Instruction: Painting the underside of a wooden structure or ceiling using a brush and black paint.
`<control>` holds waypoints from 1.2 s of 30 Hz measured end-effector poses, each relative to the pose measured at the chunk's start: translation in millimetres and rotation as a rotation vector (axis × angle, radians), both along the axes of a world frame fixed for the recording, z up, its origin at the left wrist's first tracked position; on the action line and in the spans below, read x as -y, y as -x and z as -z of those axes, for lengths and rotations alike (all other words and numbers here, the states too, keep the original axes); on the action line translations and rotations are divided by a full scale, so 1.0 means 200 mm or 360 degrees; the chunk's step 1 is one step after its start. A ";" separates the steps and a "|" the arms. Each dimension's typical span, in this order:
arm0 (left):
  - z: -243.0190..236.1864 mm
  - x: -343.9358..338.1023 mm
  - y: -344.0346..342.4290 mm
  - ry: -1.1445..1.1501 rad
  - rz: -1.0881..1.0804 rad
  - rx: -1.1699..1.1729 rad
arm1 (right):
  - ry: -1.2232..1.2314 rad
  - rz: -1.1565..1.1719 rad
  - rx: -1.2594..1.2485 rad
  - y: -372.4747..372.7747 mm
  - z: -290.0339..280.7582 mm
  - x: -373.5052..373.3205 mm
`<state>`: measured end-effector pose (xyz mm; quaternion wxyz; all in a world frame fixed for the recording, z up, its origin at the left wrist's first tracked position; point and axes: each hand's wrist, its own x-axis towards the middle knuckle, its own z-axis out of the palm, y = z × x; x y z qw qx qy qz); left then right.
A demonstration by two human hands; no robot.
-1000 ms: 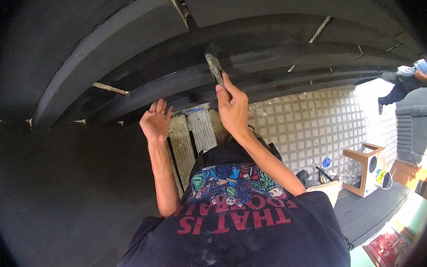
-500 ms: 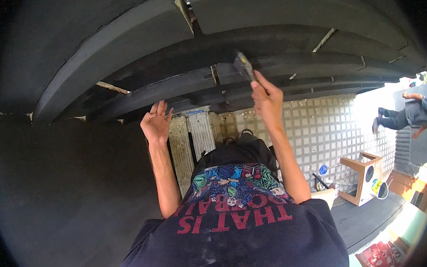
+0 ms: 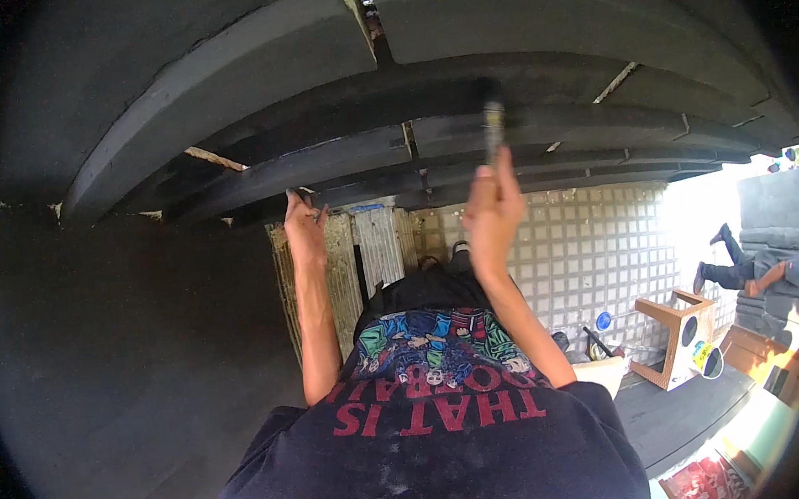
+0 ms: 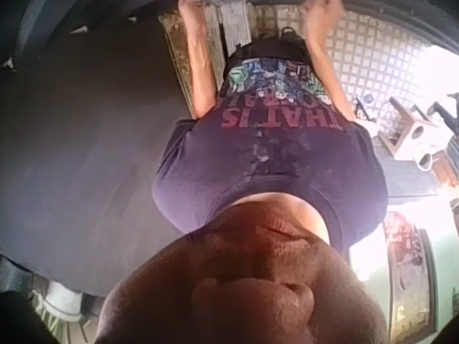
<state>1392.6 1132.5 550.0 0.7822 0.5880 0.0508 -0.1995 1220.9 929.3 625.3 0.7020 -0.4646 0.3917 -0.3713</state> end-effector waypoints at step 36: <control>-0.06 -0.03 0.00 -0.0235 0.0039 0.0021 | -0.0118 -0.0153 0.0049 -0.05 0.03 -0.05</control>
